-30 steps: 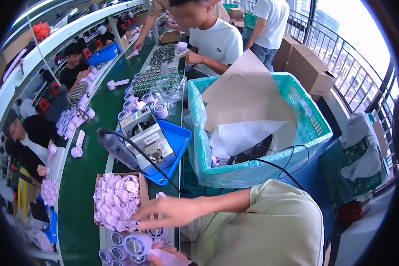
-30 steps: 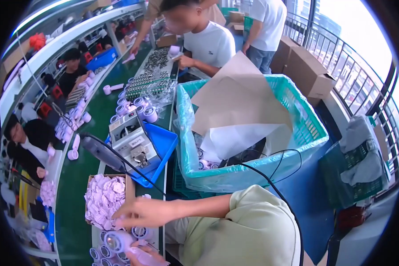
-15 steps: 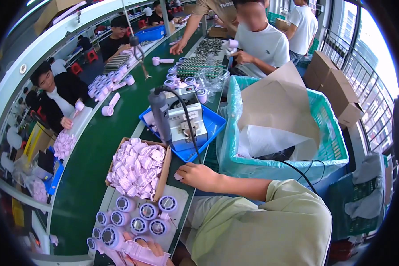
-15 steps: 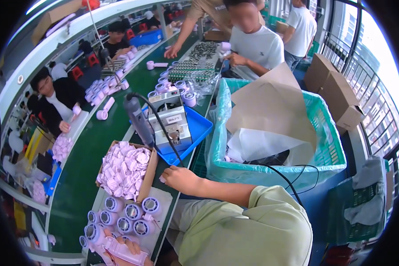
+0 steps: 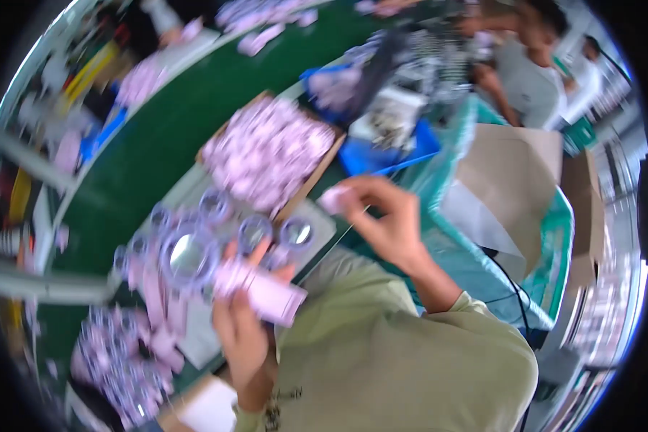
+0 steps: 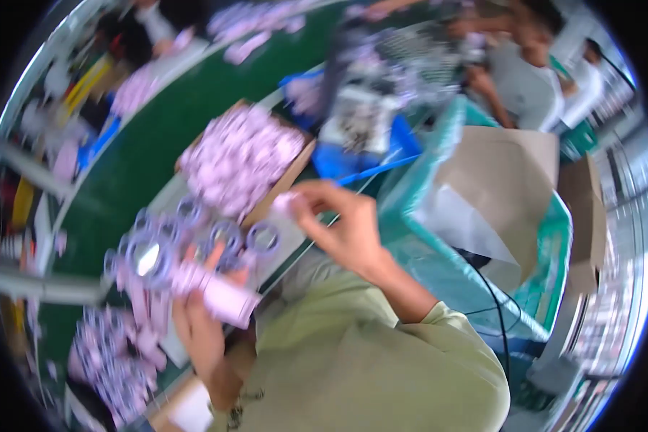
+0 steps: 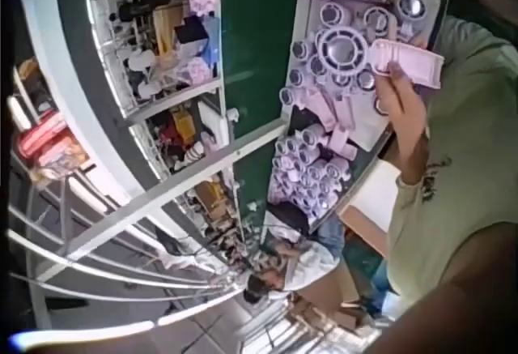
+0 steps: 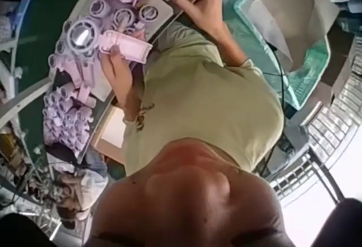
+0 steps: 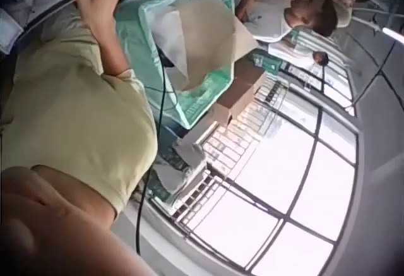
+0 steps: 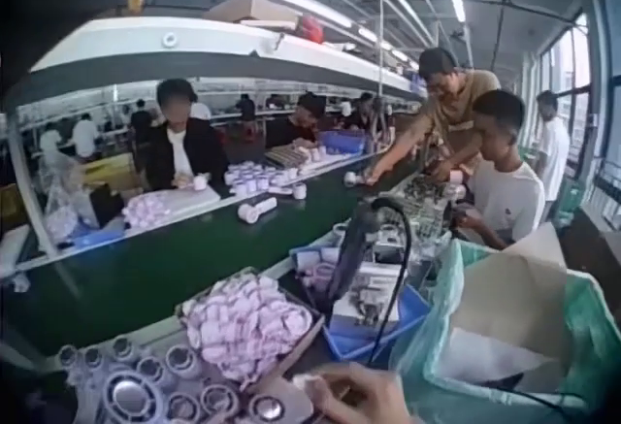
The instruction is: The person assembles handheld fans by attaching the fan heads to the handle casings, driving screws with an electric screwdriver, and placing the assembled fans onto the conveyor belt.
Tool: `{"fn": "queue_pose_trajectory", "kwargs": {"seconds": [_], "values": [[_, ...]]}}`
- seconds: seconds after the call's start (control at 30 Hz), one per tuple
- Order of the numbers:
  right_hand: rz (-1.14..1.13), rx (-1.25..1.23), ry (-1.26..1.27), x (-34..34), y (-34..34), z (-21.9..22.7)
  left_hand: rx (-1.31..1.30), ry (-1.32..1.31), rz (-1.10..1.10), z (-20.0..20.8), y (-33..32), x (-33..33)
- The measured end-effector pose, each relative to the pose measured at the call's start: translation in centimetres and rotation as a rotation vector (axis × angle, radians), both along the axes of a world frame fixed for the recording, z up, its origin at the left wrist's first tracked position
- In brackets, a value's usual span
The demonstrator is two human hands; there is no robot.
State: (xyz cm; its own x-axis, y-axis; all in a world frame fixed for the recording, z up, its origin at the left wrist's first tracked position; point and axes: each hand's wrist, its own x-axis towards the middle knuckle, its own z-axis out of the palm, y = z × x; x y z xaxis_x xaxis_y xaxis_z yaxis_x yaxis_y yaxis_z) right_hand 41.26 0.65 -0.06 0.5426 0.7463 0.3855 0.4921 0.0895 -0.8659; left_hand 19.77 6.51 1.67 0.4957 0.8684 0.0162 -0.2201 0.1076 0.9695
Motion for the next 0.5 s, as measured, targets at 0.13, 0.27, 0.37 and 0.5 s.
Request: {"fn": "queue_pose_trajectory", "kwargs": {"seconds": [0.13,0.27,0.37,0.5], "values": [[0.038,-0.123,-0.064,-5.3,0.8,4.4,0.017,-0.062,0.043,-2.2,0.9,1.6],[0.158,-0.199,-0.161,-7.4,1.4,4.1,0.412,0.274,-0.005,-3.3,0.0,1.8],[0.267,-0.164,-0.092,-7.6,1.9,3.2,0.206,0.237,0.012,-3.8,-0.1,2.4],[0.396,-0.143,0.173,-6.9,1.3,1.9,0.227,0.186,0.026,-3.8,0.3,2.3]]}}
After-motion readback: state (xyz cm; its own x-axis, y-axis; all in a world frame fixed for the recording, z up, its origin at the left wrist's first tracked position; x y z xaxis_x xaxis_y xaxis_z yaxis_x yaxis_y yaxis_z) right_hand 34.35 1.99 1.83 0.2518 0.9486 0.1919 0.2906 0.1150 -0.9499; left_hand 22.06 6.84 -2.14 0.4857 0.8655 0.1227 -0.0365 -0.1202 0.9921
